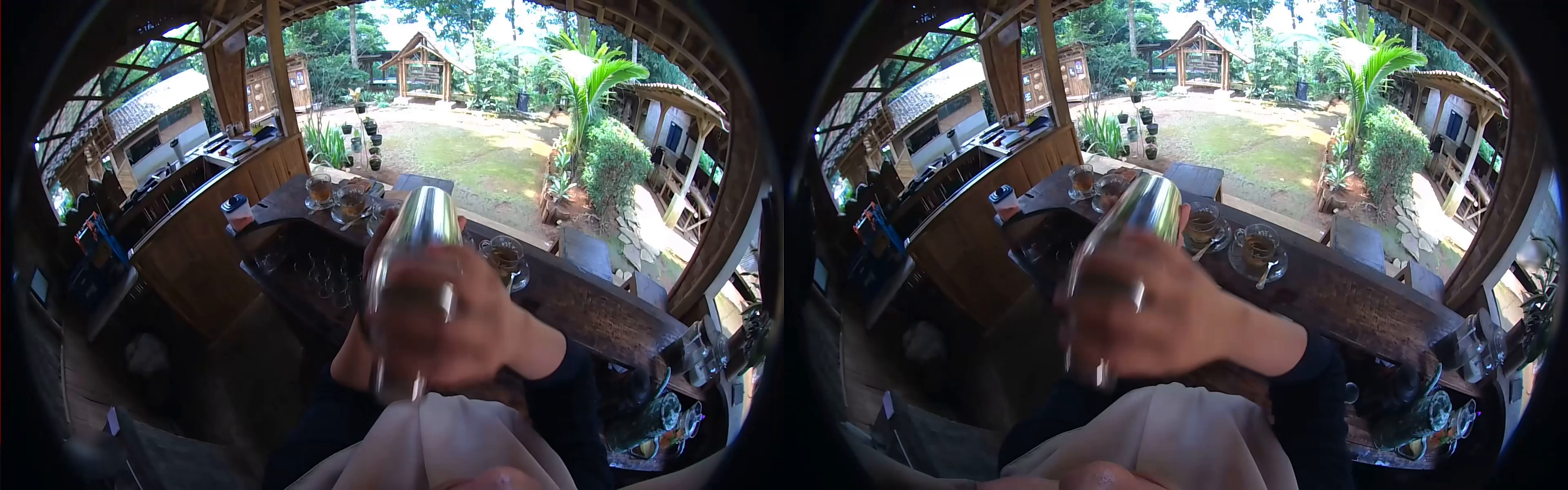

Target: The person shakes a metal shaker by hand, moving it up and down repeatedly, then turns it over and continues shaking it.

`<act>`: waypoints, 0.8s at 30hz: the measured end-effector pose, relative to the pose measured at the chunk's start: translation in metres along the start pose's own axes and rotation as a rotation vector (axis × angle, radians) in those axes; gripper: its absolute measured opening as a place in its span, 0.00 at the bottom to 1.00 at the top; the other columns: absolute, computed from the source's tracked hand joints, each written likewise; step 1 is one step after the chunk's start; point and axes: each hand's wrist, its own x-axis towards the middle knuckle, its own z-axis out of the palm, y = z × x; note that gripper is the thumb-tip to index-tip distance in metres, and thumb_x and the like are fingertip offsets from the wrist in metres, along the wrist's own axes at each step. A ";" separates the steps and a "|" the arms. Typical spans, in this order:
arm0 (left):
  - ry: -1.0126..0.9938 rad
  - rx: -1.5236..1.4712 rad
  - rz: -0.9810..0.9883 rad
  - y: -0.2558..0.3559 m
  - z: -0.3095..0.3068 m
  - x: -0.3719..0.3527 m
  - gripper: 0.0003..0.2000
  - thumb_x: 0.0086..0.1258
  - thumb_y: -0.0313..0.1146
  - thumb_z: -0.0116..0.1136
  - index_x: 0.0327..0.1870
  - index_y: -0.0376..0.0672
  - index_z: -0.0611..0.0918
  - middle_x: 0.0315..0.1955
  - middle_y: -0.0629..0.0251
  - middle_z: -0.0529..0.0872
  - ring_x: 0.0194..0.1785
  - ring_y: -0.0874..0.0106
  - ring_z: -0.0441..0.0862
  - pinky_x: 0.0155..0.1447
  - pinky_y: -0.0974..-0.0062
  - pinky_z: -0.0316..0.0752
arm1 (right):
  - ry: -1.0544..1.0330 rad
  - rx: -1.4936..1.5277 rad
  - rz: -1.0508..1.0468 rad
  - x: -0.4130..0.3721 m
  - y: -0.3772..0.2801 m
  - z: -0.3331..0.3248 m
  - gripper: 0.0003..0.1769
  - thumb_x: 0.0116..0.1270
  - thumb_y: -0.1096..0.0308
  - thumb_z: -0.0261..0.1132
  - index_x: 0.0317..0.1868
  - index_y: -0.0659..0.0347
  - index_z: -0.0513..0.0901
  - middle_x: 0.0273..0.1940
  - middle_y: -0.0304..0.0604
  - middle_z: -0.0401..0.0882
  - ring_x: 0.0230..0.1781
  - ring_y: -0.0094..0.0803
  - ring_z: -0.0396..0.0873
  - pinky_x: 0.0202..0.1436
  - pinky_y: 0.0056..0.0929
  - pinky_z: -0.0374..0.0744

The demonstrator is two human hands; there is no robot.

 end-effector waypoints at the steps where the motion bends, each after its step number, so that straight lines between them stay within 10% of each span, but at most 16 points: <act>1: -0.019 0.326 0.047 -0.026 0.032 0.004 0.24 0.69 0.48 0.50 0.62 0.47 0.66 0.55 0.54 0.74 0.56 0.61 0.75 0.50 0.60 0.79 | 0.003 -0.068 -0.174 0.003 -0.018 -0.001 0.11 0.58 0.60 0.62 0.43 0.47 0.79 0.47 0.36 0.78 0.50 0.37 0.78 0.57 0.49 0.69; 3: -0.049 0.982 0.146 -0.062 0.080 0.009 0.30 0.67 0.51 0.53 0.66 0.48 0.62 0.60 0.52 0.69 0.60 0.56 0.72 0.52 0.57 0.78 | 0.084 -0.067 -0.281 -0.004 -0.016 0.005 0.10 0.59 0.60 0.61 0.42 0.45 0.79 0.47 0.32 0.78 0.51 0.39 0.77 0.57 0.48 0.69; 5: 0.151 0.634 -0.017 -0.037 0.061 0.009 0.34 0.66 0.54 0.54 0.66 0.42 0.61 0.61 0.51 0.68 0.59 0.52 0.72 0.52 0.57 0.78 | 0.190 -0.037 -0.239 -0.020 -0.002 0.017 0.09 0.57 0.61 0.62 0.40 0.44 0.78 0.47 0.31 0.79 0.50 0.41 0.78 0.57 0.47 0.69; 7: -0.229 0.081 -0.406 0.027 -0.014 0.023 0.26 0.70 0.49 0.48 0.62 0.41 0.65 0.57 0.55 0.71 0.55 0.59 0.75 0.53 0.62 0.78 | 0.029 -0.028 0.075 -0.039 0.037 0.025 0.17 0.51 0.59 0.67 0.42 0.51 0.79 0.48 0.43 0.79 0.52 0.42 0.77 0.53 0.46 0.72; 8: 0.025 -0.118 0.066 0.006 0.010 0.005 0.20 0.72 0.44 0.42 0.57 0.40 0.69 0.51 0.59 0.76 0.49 0.66 0.78 0.54 0.68 0.77 | 0.142 0.024 0.285 -0.062 0.061 0.048 0.19 0.51 0.59 0.68 0.43 0.58 0.79 0.48 0.48 0.78 0.52 0.45 0.76 0.53 0.45 0.73; 9: 0.032 -0.116 0.069 -0.006 0.019 0.002 0.20 0.72 0.44 0.42 0.57 0.40 0.69 0.51 0.59 0.76 0.49 0.66 0.78 0.54 0.68 0.77 | 0.261 0.166 0.696 -0.059 0.057 0.056 0.22 0.52 0.57 0.67 0.44 0.61 0.79 0.49 0.50 0.78 0.52 0.48 0.76 0.55 0.45 0.73; 11: 0.670 0.606 0.454 -0.017 0.031 0.011 0.18 0.73 0.43 0.40 0.54 0.42 0.73 0.46 0.56 0.80 0.48 0.66 0.79 0.54 0.67 0.77 | 0.375 0.151 0.760 -0.053 0.046 0.048 0.21 0.53 0.55 0.67 0.43 0.59 0.79 0.49 0.50 0.77 0.52 0.45 0.76 0.54 0.46 0.73; 13: 0.352 0.513 0.022 -0.019 0.052 -0.002 0.19 0.72 0.45 0.41 0.53 0.43 0.74 0.47 0.54 0.79 0.49 0.62 0.79 0.51 0.64 0.78 | 0.198 0.095 0.294 -0.038 0.023 0.027 0.18 0.53 0.59 0.68 0.44 0.55 0.80 0.49 0.43 0.78 0.53 0.40 0.76 0.56 0.45 0.72; 18: -0.303 0.904 0.234 -0.064 0.063 0.009 0.34 0.62 0.49 0.61 0.67 0.51 0.61 0.56 0.46 0.69 0.59 0.44 0.70 0.49 0.53 0.80 | 0.217 -0.037 -0.415 -0.032 -0.024 0.028 0.12 0.55 0.59 0.64 0.42 0.43 0.80 0.45 0.28 0.80 0.54 0.40 0.76 0.60 0.45 0.67; 19: 0.098 0.958 0.182 -0.062 0.067 -0.013 0.31 0.64 0.52 0.57 0.63 0.47 0.64 0.54 0.50 0.71 0.57 0.51 0.73 0.48 0.57 0.81 | 0.358 -0.024 -0.346 -0.048 -0.009 0.048 0.12 0.55 0.60 0.64 0.42 0.43 0.80 0.45 0.29 0.80 0.54 0.41 0.76 0.59 0.45 0.68; 20: 0.082 0.607 -0.013 -0.056 0.067 -0.008 0.28 0.66 0.52 0.53 0.61 0.45 0.66 0.52 0.52 0.73 0.54 0.55 0.75 0.47 0.59 0.81 | 0.497 -0.011 -0.267 -0.055 -0.001 0.059 0.12 0.54 0.60 0.64 0.41 0.43 0.80 0.46 0.31 0.80 0.54 0.41 0.76 0.59 0.45 0.68; 21: 0.062 0.250 -0.194 -0.047 0.063 -0.003 0.25 0.68 0.51 0.50 0.59 0.42 0.68 0.50 0.54 0.75 0.52 0.60 0.77 0.46 0.62 0.81 | 0.120 0.061 0.123 -0.051 0.002 0.026 0.16 0.50 0.63 0.67 0.42 0.47 0.80 0.48 0.37 0.79 0.53 0.39 0.77 0.57 0.44 0.69; 23: 0.502 0.612 0.466 -0.032 0.030 -0.003 0.22 0.71 0.49 0.43 0.53 0.39 0.73 0.40 0.57 0.80 0.42 0.66 0.81 0.45 0.64 0.80 | 0.259 0.136 0.608 -0.057 0.037 0.057 0.22 0.48 0.61 0.68 0.45 0.57 0.80 0.49 0.50 0.77 0.52 0.46 0.76 0.54 0.47 0.72; 24: 0.504 0.609 0.467 -0.034 0.031 -0.008 0.22 0.71 0.49 0.43 0.53 0.39 0.73 0.40 0.57 0.80 0.42 0.66 0.81 0.45 0.64 0.80 | 0.355 0.162 0.833 -0.057 0.035 0.060 0.22 0.49 0.60 0.67 0.45 0.60 0.80 0.49 0.52 0.76 0.52 0.47 0.75 0.53 0.48 0.73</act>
